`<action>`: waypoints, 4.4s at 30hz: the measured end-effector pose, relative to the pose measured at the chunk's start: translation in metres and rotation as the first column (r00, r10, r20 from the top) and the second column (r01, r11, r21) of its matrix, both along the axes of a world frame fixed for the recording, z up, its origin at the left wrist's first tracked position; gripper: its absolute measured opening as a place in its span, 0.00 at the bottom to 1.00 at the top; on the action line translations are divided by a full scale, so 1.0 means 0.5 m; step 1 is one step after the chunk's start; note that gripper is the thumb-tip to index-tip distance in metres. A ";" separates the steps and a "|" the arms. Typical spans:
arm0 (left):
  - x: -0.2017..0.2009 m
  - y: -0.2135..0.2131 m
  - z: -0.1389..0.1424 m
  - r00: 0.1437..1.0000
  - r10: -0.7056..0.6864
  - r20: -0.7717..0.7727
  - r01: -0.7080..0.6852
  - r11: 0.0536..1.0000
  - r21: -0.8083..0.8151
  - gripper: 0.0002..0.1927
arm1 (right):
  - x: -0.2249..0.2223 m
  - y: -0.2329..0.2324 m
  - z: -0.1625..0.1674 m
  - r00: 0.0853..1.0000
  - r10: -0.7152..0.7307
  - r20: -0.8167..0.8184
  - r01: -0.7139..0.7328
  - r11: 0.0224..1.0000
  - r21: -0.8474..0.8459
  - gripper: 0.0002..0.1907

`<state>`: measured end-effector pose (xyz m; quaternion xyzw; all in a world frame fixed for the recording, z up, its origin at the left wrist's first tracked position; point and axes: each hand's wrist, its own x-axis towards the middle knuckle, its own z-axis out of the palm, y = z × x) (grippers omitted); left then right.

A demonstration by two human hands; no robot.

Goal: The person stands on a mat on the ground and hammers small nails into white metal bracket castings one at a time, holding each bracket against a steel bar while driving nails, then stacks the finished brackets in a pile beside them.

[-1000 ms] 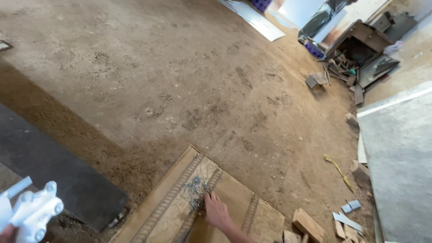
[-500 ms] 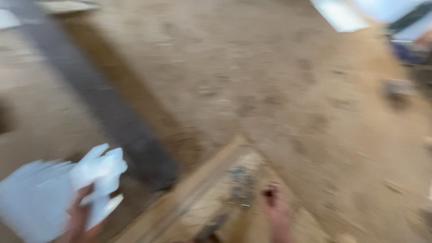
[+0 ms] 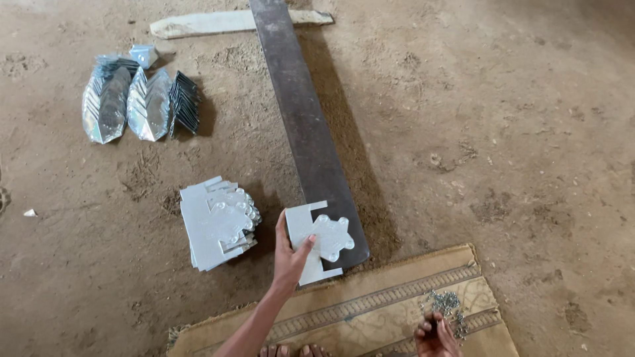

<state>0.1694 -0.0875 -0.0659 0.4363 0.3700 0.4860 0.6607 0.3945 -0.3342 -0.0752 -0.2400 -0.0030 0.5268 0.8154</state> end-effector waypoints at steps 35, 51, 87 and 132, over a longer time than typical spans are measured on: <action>0.033 -0.018 -0.041 0.985 -0.059 -0.161 0.047 0.996 -0.079 0.46 | -0.421 0.072 -0.036 -0.636 0.655 0.408 0.425 0.739 -0.523 0.20; 0.030 -0.008 -0.038 0.962 -0.031 -0.272 0.055 0.995 0.078 0.46 | -0.139 -0.077 0.013 -0.195 0.884 0.424 0.518 0.460 -0.721 0.19; 0.007 0.018 -0.047 0.986 -0.122 -0.110 0.126 0.992 0.030 0.46 | -0.161 -0.106 -0.063 -0.252 0.810 0.530 0.439 0.584 -0.683 0.16; 0.006 0.021 -0.059 0.970 -0.210 -0.122 0.212 0.977 0.010 0.48 | -0.191 -0.204 -0.072 0.049 0.914 0.402 0.777 0.218 -0.591 0.24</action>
